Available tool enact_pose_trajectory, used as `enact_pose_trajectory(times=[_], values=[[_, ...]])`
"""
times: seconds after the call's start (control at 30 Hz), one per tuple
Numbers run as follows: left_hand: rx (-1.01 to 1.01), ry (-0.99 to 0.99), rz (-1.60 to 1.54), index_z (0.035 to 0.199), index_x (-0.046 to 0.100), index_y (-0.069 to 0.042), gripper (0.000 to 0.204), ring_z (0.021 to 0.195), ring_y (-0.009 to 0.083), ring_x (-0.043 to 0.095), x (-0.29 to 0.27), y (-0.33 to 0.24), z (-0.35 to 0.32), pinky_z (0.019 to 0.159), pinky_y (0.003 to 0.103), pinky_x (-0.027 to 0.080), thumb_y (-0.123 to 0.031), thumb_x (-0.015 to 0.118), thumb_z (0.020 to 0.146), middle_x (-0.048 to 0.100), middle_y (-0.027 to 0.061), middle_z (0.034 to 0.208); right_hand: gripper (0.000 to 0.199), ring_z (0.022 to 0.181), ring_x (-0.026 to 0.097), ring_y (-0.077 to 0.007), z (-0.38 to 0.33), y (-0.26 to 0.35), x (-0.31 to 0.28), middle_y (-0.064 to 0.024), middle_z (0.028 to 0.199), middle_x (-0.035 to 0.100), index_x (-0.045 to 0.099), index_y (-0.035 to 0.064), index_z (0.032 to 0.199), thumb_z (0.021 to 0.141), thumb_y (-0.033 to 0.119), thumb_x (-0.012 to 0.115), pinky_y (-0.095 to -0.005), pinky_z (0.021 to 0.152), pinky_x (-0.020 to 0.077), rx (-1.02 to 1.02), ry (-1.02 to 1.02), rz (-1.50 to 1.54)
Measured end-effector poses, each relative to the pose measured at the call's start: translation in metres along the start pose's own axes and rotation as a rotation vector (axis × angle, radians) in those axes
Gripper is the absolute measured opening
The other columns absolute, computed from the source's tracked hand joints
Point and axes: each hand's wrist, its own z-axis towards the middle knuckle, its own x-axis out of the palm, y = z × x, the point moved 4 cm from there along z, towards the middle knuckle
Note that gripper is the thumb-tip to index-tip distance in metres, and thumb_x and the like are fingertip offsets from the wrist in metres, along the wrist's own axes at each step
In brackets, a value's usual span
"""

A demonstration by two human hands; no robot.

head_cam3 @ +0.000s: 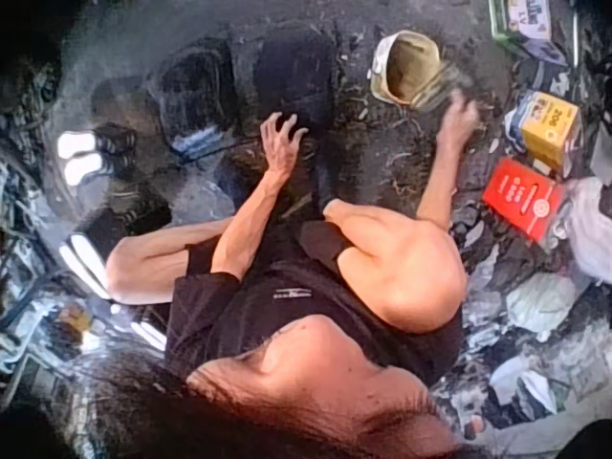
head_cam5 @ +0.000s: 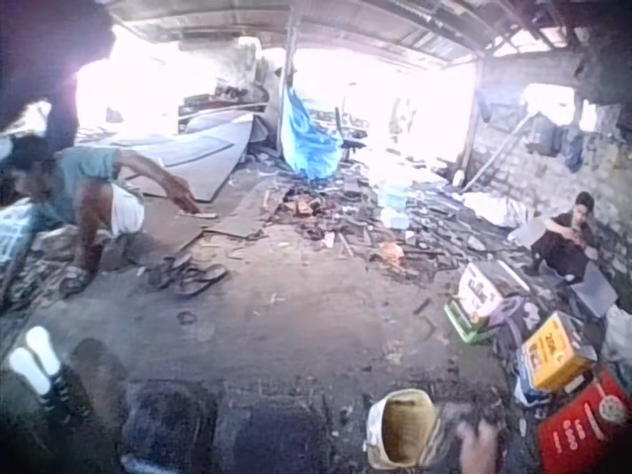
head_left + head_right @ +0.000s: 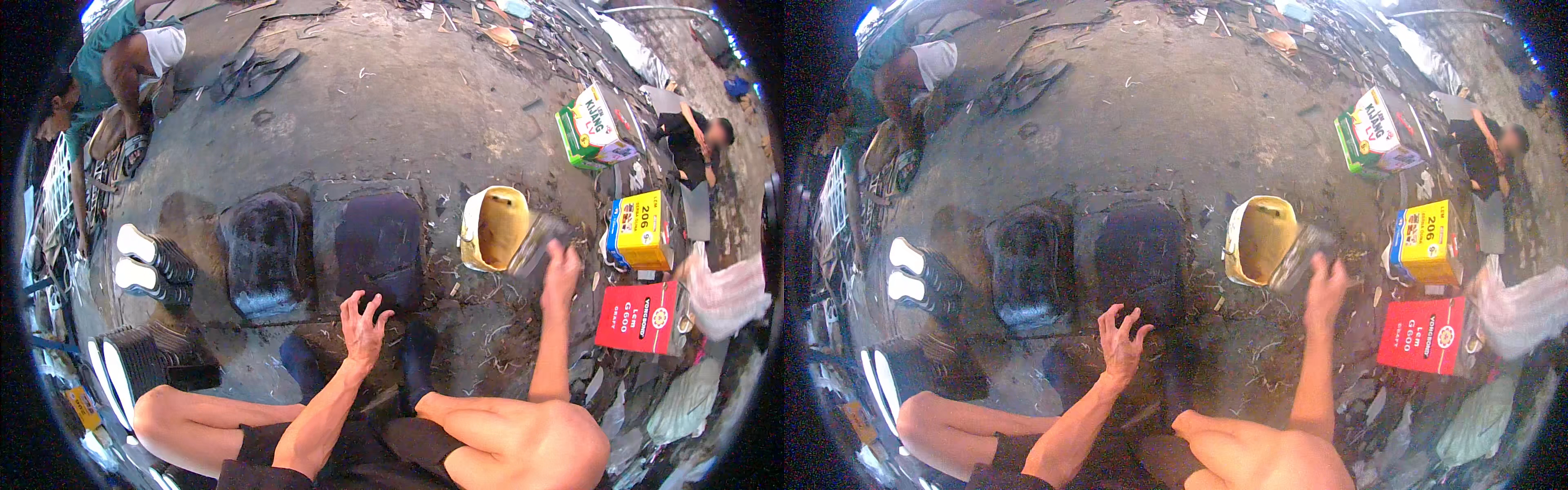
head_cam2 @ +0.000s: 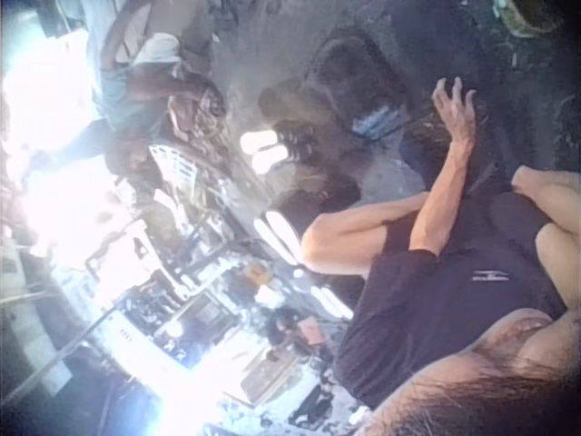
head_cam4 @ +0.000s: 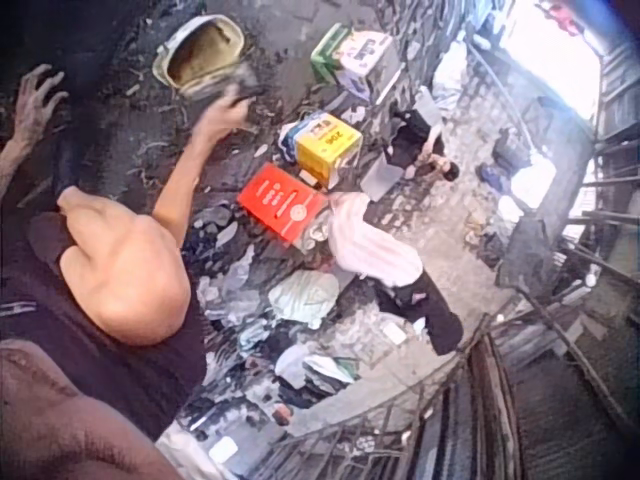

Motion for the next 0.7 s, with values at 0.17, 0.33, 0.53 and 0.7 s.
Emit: enact_pose_trajectory(times=[0.17, 0.33, 0.53, 0.7], values=[[-0.033, -0.045, -0.024, 0.112, 0.073, -0.008, 0.039, 0.118, 0.0367, 0.051, 0.001, 0.000, 0.001, 0.098, 0.046, 0.047, -0.023, 0.086, 0.078, 0.055, 0.0150, 0.128, 0.034, 0.097, 0.064, -0.0163, -0.111, 0.110, 0.050, -0.0114, 0.102, 0.073, 0.064, -0.0039, 0.123, 0.095, 0.017, 0.066, -0.0339, 0.092, 0.0494, -0.089, 0.786, 0.130], [-0.116, -0.124, -0.090, 0.108, 0.073, -0.007, 0.039, 0.111, 0.0346, 0.052, 0.005, 0.007, -0.001, 0.094, 0.045, 0.047, -0.025, 0.088, 0.077, 0.055, 0.0147, 0.118, 0.034, 0.093, 0.066, -0.0158, -0.114, 0.224, 0.099, -0.0109, 0.104, 0.073, 0.064, -0.0014, 0.122, 0.096, 0.019, 0.069, -0.0335, 0.086, 0.0523, -0.303, 0.602, 0.348], [-0.067, -0.070, -0.020, 0.108, 0.071, -0.005, 0.039, 0.106, 0.0342, 0.053, 0.004, -0.001, 0.007, 0.090, 0.046, 0.048, -0.024, 0.087, 0.078, 0.054, 0.0151, 0.118, 0.042, 0.091, 0.070, -0.0467, -0.117, 0.115, 0.230, -0.0292, 0.094, 0.072, 0.064, -0.0040, 0.120, 0.087, 0.021, 0.070, -0.0513, 0.080, 0.0549, -0.360, 0.479, -0.108], [0.015, 0.207, 0.298, 0.142, 0.046, 0.007, 0.069, 0.131, 0.0392, 0.045, 0.008, -0.016, -0.013, 0.109, 0.051, 0.037, -0.025, 0.070, 0.086, 0.040, 0.0227, 0.154, 0.043, 0.088, 0.070, -0.0482, -0.100, 0.092, 0.258, -0.0307, 0.092, 0.071, 0.063, -0.0007, 0.123, 0.085, 0.020, 0.066, -0.0570, 0.083, 0.0532, -0.437, 0.355, -0.321]])
